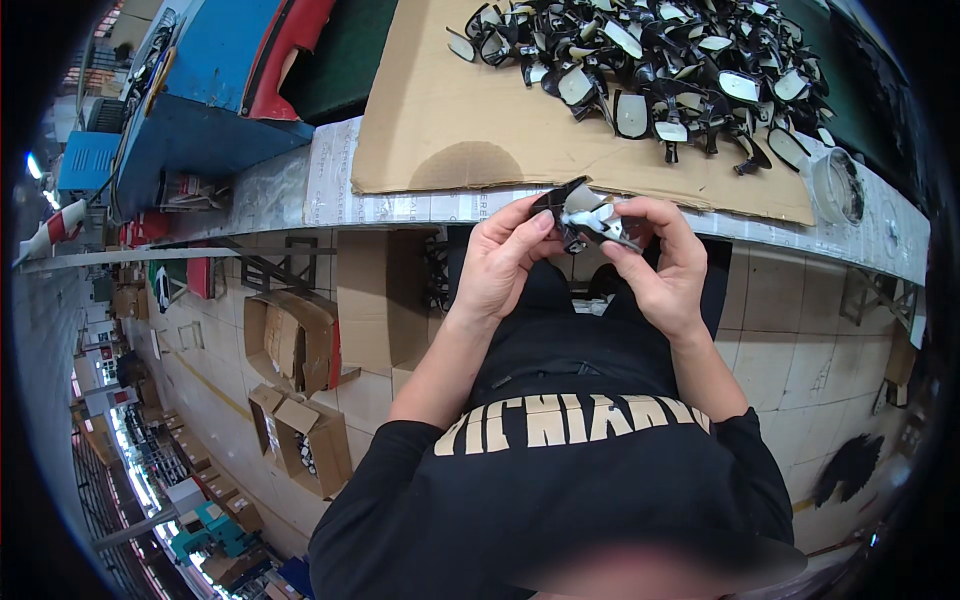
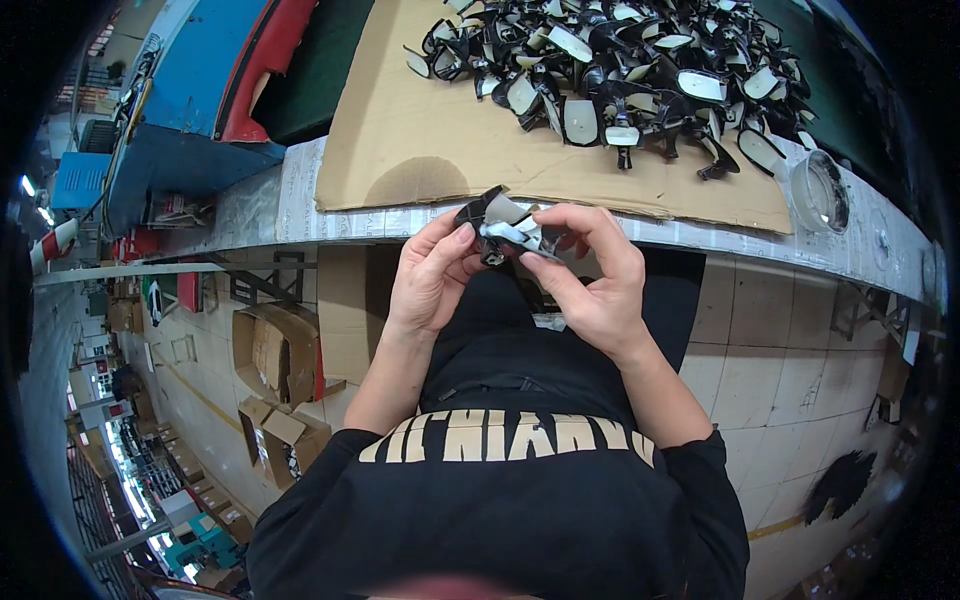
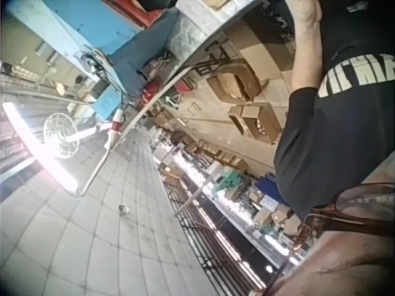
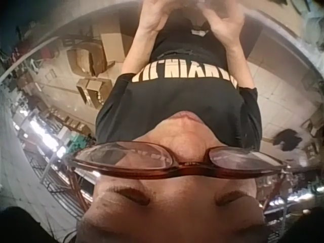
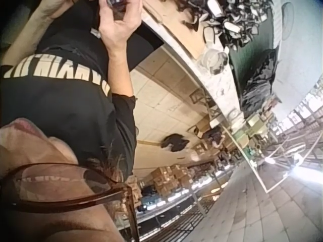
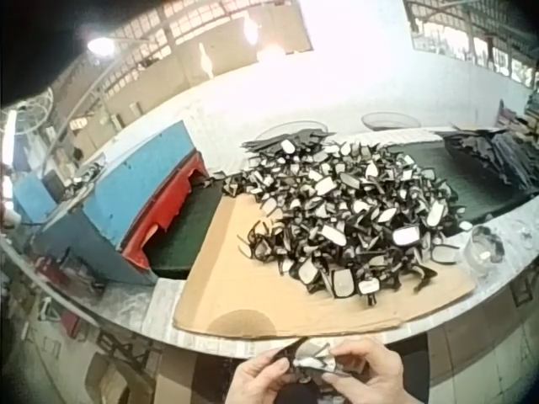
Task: Assemble small mirrored components into plastic housings on a production line.
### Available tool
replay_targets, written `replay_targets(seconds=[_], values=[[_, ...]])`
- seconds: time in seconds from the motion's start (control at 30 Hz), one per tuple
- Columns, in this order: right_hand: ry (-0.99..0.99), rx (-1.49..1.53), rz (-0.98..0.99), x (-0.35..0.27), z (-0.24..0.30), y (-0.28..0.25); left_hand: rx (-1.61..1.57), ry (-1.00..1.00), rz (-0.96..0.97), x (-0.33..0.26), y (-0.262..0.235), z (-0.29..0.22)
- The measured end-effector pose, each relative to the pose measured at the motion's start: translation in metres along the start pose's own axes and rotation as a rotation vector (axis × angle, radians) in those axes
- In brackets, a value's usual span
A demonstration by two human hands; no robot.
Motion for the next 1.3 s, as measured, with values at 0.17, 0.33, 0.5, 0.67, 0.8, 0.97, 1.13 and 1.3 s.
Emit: replay_targets(seconds=[0.17,0.33,0.5,0.67,0.8,0.97,1.13,1.3], values=[[-0.019,0.156,0.094,-0.009,0.005,-0.01,-0.008,0.013,-0.025,0.004,-0.006,0.0],[0.006,0.013,-0.004,-0.001,0.001,-0.009,0.054,-0.026,-0.043,0.0,-0.003,0.006],[-0.126,-0.162,-0.058,0.006,0.007,-0.007,0.084,-0.036,-0.026,-0.008,0.002,0.009],[-0.068,-0.185,-0.184,0.01,-0.001,-0.011,0.133,-0.005,-0.041,-0.012,0.002,0.01],[-0.077,-0.228,-0.244,0.019,-0.006,-0.02,0.154,-0.051,-0.035,-0.014,0.0,0.012],[-0.092,-0.149,-0.189,0.003,0.005,-0.015,-0.033,-0.089,-0.102,-0.01,-0.002,0.013],[-0.19,-0.27,-0.145,0.001,0.01,-0.002,-0.016,-0.081,-0.12,-0.011,-0.002,0.015],[-0.152,-0.395,-0.245,0.006,-0.009,-0.009,-0.145,-0.108,-0.162,-0.014,-0.008,0.012]])
Point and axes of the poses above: each hand's wrist, its own x-axis towards the middle knuckle, its own y-axis out of the palm, z = x × y, the point moved 4 cm from there along x, towards the middle knuckle, and after that the axes turned 13 degrees about -x, right-handed, at the moved point
